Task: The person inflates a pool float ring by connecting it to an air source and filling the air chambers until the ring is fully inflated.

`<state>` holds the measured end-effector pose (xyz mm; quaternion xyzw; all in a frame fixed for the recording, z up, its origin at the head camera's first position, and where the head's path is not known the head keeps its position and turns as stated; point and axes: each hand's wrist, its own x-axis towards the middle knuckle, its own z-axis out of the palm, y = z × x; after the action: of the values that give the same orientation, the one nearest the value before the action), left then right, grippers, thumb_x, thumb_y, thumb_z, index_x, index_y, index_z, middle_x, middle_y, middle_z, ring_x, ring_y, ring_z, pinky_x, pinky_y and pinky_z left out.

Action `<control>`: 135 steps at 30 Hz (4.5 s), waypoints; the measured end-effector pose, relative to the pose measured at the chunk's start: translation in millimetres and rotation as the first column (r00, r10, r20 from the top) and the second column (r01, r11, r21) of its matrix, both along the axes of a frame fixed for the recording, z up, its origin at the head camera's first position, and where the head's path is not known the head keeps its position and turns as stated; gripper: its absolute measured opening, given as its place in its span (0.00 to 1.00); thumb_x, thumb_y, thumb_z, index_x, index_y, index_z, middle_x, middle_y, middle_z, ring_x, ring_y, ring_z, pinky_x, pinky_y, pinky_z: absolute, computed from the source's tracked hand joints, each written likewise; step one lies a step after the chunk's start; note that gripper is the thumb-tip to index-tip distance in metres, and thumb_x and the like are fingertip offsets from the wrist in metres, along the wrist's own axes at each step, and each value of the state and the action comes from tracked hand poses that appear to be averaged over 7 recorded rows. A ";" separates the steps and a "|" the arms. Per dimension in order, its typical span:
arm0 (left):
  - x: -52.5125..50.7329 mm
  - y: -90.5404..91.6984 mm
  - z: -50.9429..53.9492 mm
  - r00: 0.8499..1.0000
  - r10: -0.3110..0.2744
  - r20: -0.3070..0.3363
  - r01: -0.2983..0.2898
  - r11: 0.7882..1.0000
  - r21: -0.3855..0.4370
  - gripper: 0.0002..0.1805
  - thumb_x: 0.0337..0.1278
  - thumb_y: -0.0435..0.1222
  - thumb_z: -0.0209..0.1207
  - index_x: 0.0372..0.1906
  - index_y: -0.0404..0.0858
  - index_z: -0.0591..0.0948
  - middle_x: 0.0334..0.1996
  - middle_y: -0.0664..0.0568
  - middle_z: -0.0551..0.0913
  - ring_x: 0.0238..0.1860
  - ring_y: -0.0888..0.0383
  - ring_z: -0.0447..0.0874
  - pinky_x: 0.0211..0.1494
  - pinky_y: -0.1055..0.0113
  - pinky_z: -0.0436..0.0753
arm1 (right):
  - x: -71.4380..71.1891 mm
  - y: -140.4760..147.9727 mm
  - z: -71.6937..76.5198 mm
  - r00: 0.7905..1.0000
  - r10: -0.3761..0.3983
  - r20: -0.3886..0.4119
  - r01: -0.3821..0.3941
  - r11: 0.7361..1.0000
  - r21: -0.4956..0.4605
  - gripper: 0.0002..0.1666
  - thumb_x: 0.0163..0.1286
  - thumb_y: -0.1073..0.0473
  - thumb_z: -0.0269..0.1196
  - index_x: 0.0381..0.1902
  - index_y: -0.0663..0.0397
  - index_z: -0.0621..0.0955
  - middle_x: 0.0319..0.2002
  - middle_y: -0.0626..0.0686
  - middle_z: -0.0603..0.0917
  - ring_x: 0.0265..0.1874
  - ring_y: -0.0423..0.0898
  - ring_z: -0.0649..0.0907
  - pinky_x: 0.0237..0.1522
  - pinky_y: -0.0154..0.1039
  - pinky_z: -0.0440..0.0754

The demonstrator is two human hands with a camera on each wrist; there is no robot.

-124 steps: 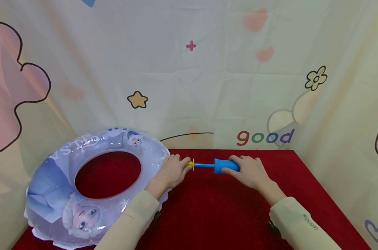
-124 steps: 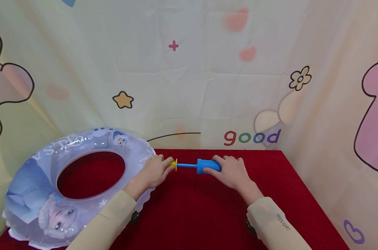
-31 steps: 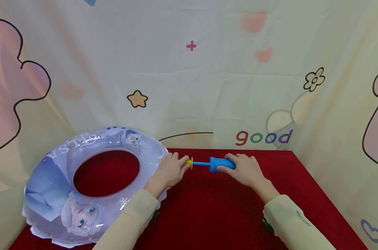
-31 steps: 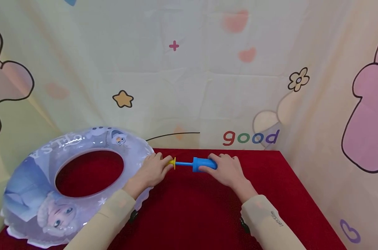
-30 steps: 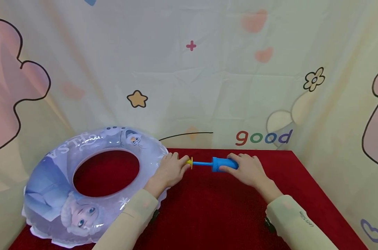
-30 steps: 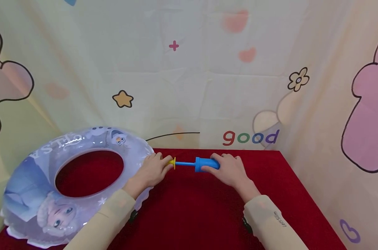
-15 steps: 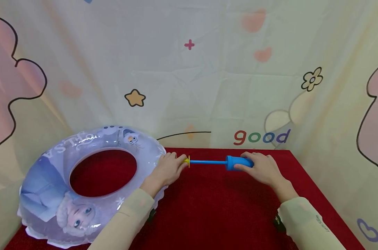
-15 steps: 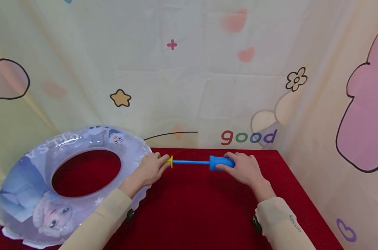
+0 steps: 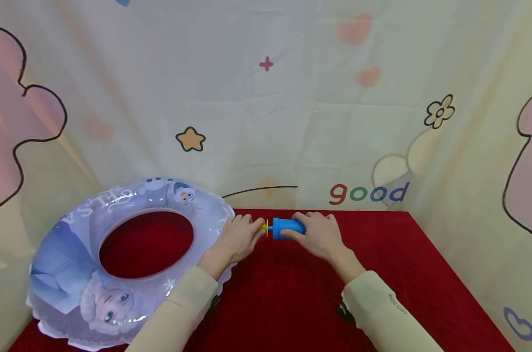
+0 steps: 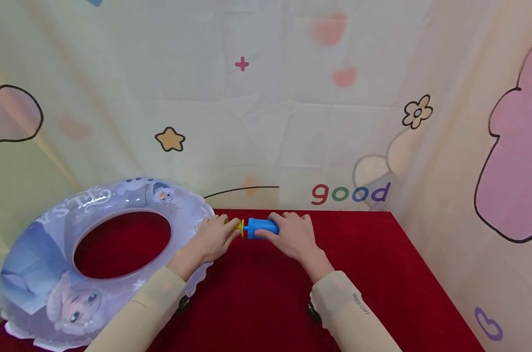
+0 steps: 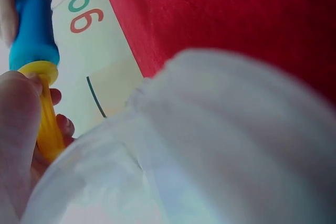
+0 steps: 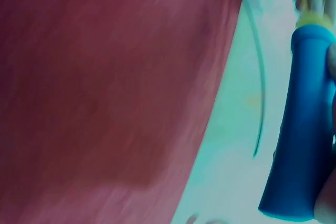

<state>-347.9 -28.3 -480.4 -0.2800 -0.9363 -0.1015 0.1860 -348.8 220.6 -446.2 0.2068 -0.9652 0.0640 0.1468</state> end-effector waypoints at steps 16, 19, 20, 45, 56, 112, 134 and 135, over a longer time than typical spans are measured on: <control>2.0 -2.8 -0.2 0.996 -0.007 0.090 0.002 0.998 0.059 0.06 0.79 0.47 0.52 0.46 0.50 0.75 0.30 0.55 0.70 0.37 0.54 0.70 0.43 0.61 0.68 | 2.8 55.8 7.6 0.999 0.004 0.051 -0.003 1.000 -0.020 0.36 0.66 0.26 0.62 0.59 0.44 0.82 0.42 0.51 0.84 0.42 0.50 0.80 0.44 0.52 0.74; 1.8 -3.2 0.1 0.996 -0.006 0.094 -0.001 0.998 0.069 0.06 0.78 0.47 0.52 0.46 0.51 0.75 0.30 0.55 0.70 0.37 0.54 0.70 0.43 0.61 0.68 | 3.9 78.7 10.1 0.998 -0.002 0.060 0.004 1.000 -0.028 0.38 0.66 0.25 0.62 0.59 0.45 0.82 0.42 0.51 0.85 0.42 0.50 0.80 0.43 0.52 0.74; 1.6 -3.2 0.3 0.995 -0.005 0.095 -0.002 0.997 0.071 0.06 0.78 0.47 0.52 0.46 0.51 0.76 0.30 0.55 0.70 0.37 0.55 0.70 0.43 0.61 0.68 | 4.3 86.0 10.9 0.998 -0.002 0.062 0.004 0.999 -0.032 0.39 0.66 0.25 0.61 0.60 0.46 0.82 0.43 0.52 0.85 0.42 0.51 0.80 0.43 0.52 0.74; 8.6 -1.7 4.2 0.999 -0.009 0.039 0.010 1.000 -0.015 0.07 0.78 0.47 0.53 0.48 0.50 0.76 0.35 0.51 0.75 0.40 0.51 0.75 0.43 0.58 0.72 | 3.1 24.7 -3.8 0.998 0.051 0.027 -0.050 0.998 -0.035 0.34 0.67 0.28 0.62 0.58 0.46 0.83 0.36 0.48 0.84 0.33 0.45 0.80 0.34 0.42 0.75; 10.3 -3.4 10.2 0.995 -0.027 0.101 0.022 0.998 0.055 0.09 0.77 0.47 0.54 0.52 0.49 0.77 0.33 0.54 0.72 0.40 0.54 0.73 0.44 0.59 0.71 | 7.7 2.2 2.7 0.999 0.029 -0.013 -0.029 1.000 0.011 0.37 0.67 0.26 0.61 0.60 0.44 0.82 0.45 0.54 0.84 0.42 0.50 0.80 0.43 0.50 0.75; 3.6 4.2 2.7 0.996 0.012 0.092 -0.017 0.998 0.053 0.07 0.77 0.47 0.53 0.42 0.49 0.75 0.27 0.56 0.69 0.35 0.56 0.71 0.41 0.63 0.69 | 1.6 41.1 -3.5 0.996 0.062 0.058 -0.063 0.998 0.027 0.39 0.69 0.30 0.62 0.69 0.44 0.76 0.56 0.58 0.81 0.53 0.57 0.79 0.49 0.59 0.73; 2.5 4.6 3.8 0.999 -0.001 0.042 -0.002 0.998 0.058 0.06 0.78 0.44 0.53 0.43 0.48 0.74 0.28 0.52 0.72 0.35 0.50 0.73 0.40 0.59 0.71 | 4.1 93.5 17.6 0.999 0.044 0.009 -0.045 0.992 0.115 0.38 0.72 0.32 0.60 0.70 0.47 0.75 0.62 0.63 0.79 0.58 0.62 0.78 0.50 0.64 0.71; 2.7 5.3 4.5 0.999 0.002 0.051 -0.004 0.999 0.049 0.06 0.78 0.44 0.53 0.43 0.48 0.74 0.28 0.52 0.72 0.35 0.51 0.73 0.41 0.59 0.71 | 3.1 86.3 17.3 0.999 0.053 0.013 -0.054 0.992 0.117 0.38 0.72 0.32 0.60 0.70 0.46 0.75 0.62 0.62 0.79 0.58 0.62 0.78 0.51 0.64 0.71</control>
<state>-345.2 -23.0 -475.9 -0.2713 -0.9384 -0.1314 0.1692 -345.7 306.8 -428.9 0.2404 -0.9621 0.0123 0.1277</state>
